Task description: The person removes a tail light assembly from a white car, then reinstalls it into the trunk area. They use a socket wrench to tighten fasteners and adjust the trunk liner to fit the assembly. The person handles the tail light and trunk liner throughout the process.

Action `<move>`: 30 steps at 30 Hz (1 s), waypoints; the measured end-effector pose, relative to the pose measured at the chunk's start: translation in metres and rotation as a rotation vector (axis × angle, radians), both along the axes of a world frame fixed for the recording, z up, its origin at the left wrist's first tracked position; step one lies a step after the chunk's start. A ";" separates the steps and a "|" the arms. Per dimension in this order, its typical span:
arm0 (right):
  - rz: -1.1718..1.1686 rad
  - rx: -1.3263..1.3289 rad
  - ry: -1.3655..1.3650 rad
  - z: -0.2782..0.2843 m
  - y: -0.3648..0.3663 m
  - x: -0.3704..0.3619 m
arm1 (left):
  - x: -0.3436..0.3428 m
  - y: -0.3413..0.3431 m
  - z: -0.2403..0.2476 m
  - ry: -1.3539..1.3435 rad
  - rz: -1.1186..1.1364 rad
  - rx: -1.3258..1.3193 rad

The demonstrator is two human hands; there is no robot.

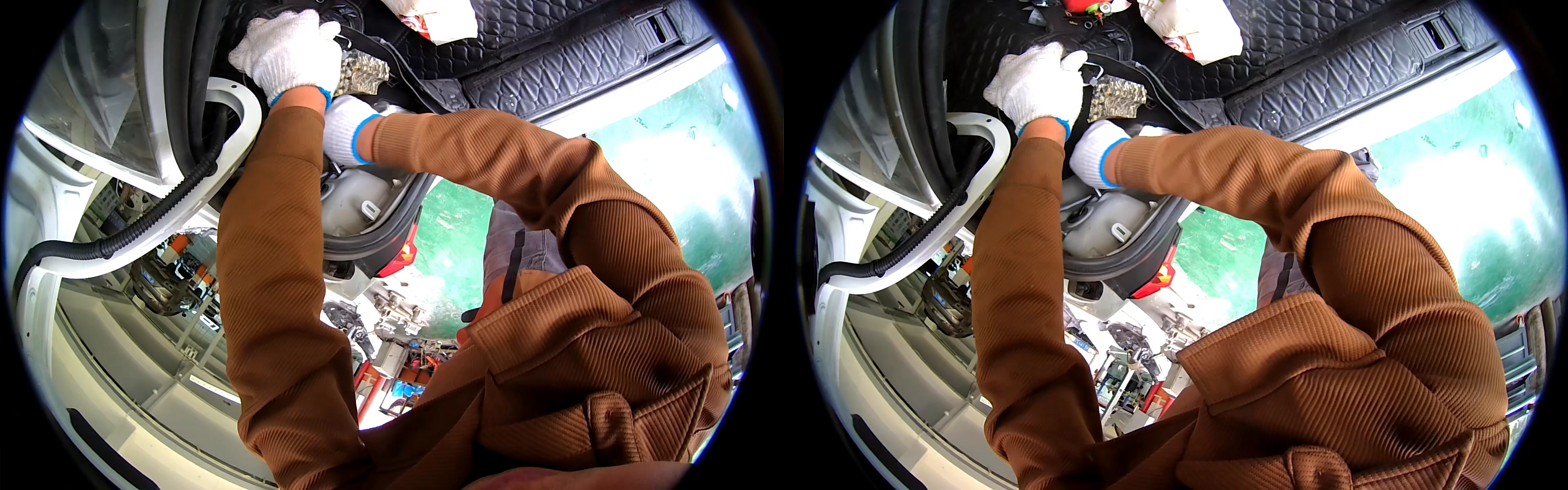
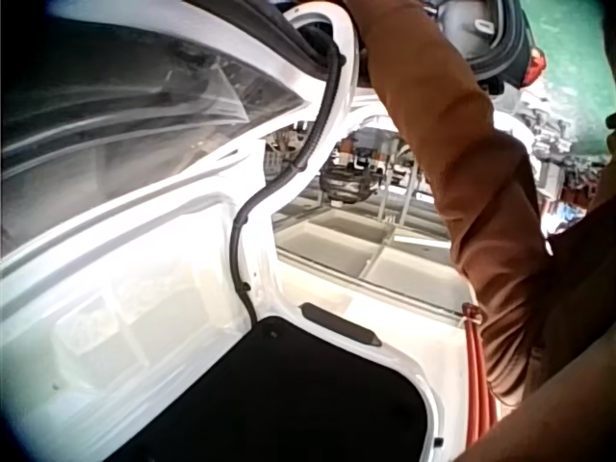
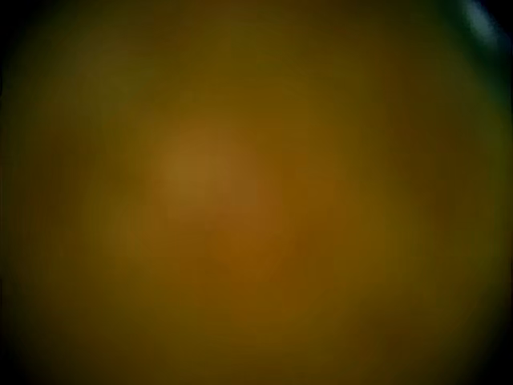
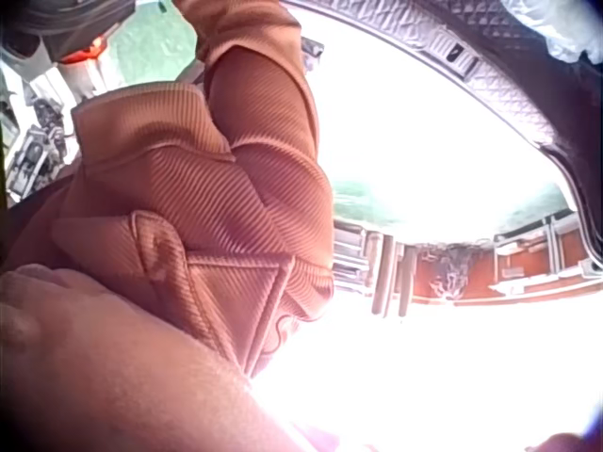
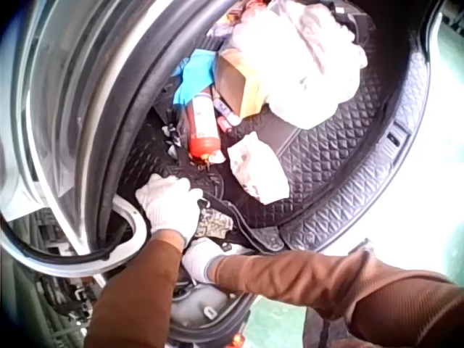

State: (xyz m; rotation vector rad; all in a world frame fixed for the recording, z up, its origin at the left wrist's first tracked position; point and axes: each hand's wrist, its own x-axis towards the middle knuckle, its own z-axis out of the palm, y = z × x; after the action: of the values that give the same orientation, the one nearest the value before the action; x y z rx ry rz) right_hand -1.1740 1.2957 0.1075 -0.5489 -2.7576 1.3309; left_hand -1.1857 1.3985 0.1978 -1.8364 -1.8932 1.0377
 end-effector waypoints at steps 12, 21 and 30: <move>-0.104 -0.190 0.026 0.004 0.016 0.017 | 0.000 -0.001 -0.005 -0.026 -0.047 0.017; -0.322 -0.202 0.429 -0.053 -0.015 0.015 | 0.005 0.003 -0.003 -0.021 -0.096 0.027; -0.320 -0.136 0.566 -0.060 -0.023 0.018 | -0.002 0.000 -0.004 0.011 -0.085 0.037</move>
State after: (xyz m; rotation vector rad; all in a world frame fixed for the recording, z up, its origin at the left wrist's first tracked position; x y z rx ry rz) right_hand -1.1564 1.2729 0.0470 -0.4958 -2.0466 1.3432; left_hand -1.1877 1.3982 0.1934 -1.8689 -1.7993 0.9768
